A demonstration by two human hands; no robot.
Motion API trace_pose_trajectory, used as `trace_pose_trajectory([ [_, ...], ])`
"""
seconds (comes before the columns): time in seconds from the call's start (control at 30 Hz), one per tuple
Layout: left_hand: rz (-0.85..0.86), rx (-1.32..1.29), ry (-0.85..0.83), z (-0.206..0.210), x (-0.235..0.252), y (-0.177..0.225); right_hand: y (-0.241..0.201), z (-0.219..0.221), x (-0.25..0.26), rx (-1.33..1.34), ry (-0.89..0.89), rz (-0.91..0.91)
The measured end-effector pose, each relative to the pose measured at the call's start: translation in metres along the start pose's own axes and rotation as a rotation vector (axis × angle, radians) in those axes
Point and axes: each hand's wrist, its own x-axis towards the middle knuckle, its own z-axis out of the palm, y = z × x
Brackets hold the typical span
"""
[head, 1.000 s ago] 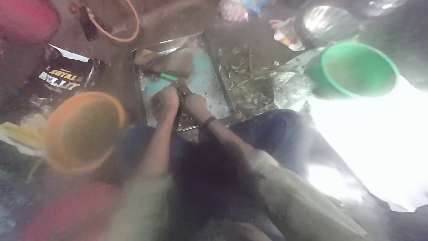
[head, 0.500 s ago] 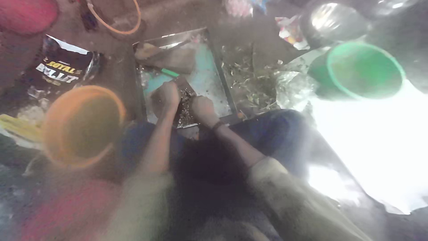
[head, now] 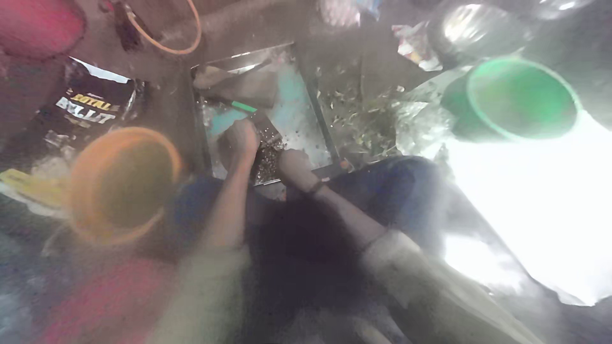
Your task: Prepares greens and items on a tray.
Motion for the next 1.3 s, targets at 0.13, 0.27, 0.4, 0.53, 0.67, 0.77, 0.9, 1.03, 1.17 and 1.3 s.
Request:
trace_pose_trajectory([
  [0.13, 0.005, 0.037, -0.024, -0.001, -0.005, 0.001, 0.005, -0.012, -0.014, 0.128, 0.089, -0.019],
  [0.27, -0.045, 0.059, -0.026, -0.004, -0.012, 0.005, -0.015, -0.011, 0.018, 0.198, 0.248, -0.1],
  [0.4, -0.03, 0.06, -0.025, -0.004, -0.009, 0.006, -0.045, -0.028, 0.042, 0.063, -0.024, 0.002],
  [0.53, -0.011, 0.042, -0.046, -0.001, -0.004, 0.0, -0.019, 0.009, 0.014, 0.055, 0.074, -0.041],
  [0.67, -0.018, 0.015, -0.049, -0.002, -0.001, 0.003, -0.001, -0.003, -0.006, -0.009, -0.009, 0.021],
  [0.77, -0.027, 0.027, -0.051, -0.003, -0.004, 0.004, 0.007, -0.002, -0.006, 0.065, 0.06, -0.009],
  [0.9, 0.015, 0.037, 0.006, 0.003, -0.001, -0.002, -0.018, -0.007, 0.02, 0.11, 0.159, -0.067],
  [1.03, -0.004, 0.052, -0.018, -0.002, -0.003, 0.003, -0.047, -0.029, 0.042, 0.06, -0.005, -0.03],
  [1.17, -0.01, 0.043, 0.003, 0.002, -0.003, 0.001, -0.044, -0.008, 0.034, -0.008, 0.045, 0.014],
  [1.3, 0.0, 0.025, -0.017, -0.001, -0.003, 0.0, -0.01, 0.019, -0.009, 0.078, 0.109, -0.104],
])
